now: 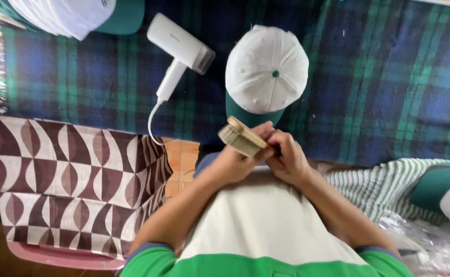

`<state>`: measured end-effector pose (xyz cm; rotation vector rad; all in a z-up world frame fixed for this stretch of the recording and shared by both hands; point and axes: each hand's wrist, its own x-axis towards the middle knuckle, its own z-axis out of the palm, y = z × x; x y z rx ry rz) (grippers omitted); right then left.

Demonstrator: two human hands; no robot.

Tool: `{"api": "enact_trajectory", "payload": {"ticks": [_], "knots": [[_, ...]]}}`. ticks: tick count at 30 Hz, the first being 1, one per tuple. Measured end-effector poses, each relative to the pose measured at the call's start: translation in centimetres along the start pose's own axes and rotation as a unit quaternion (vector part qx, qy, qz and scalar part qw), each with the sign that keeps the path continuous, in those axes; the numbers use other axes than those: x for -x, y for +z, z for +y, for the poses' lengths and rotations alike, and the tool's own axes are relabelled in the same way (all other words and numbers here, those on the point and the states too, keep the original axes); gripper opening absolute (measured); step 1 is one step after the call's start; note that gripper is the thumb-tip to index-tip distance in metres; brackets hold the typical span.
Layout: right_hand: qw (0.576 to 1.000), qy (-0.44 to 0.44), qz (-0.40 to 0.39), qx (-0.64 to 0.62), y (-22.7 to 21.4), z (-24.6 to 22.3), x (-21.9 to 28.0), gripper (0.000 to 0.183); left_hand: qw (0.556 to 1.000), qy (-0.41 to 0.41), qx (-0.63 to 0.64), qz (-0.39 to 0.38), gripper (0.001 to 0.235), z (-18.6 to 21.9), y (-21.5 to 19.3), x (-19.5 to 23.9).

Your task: The person uses a hairdryer to dry a white and green baseball cap placed on a wooden stand. They direct the airflow over the cap's surface and use a wooden brush to assist the process. The person then removes the cap from the stand and places it on the table.

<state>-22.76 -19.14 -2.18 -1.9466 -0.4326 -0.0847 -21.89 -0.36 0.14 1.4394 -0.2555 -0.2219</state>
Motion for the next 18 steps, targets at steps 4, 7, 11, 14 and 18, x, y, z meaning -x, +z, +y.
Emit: {"api": "enact_trajectory", "payload": {"ticks": [4,7,11,14,18], "knots": [[0.994,0.05,-0.067,0.069,-3.9,0.4,0.6,0.032,0.97,-0.242,0.032,-0.006,0.051,-12.8,-5.6,5.1],[0.979,0.031,-0.124,0.156,-5.6,0.9,1.9,0.03,0.931,-0.313,0.127,0.14,0.074,-15.1,-7.8,4.7],[0.949,-0.03,-0.095,0.3,-4.3,3.9,3.8,0.029,0.853,-0.341,0.368,0.143,0.072,-15.4,-5.7,2.1],[0.941,-0.035,-0.091,0.326,-2.7,1.6,2.0,0.025,0.826,-0.332,0.431,0.145,0.068,-15.2,-5.5,0.7],[0.955,-0.017,-0.112,0.274,-1.5,1.7,3.7,0.02,0.813,-0.321,0.465,0.141,0.077,-14.8,-5.6,1.3]]}}
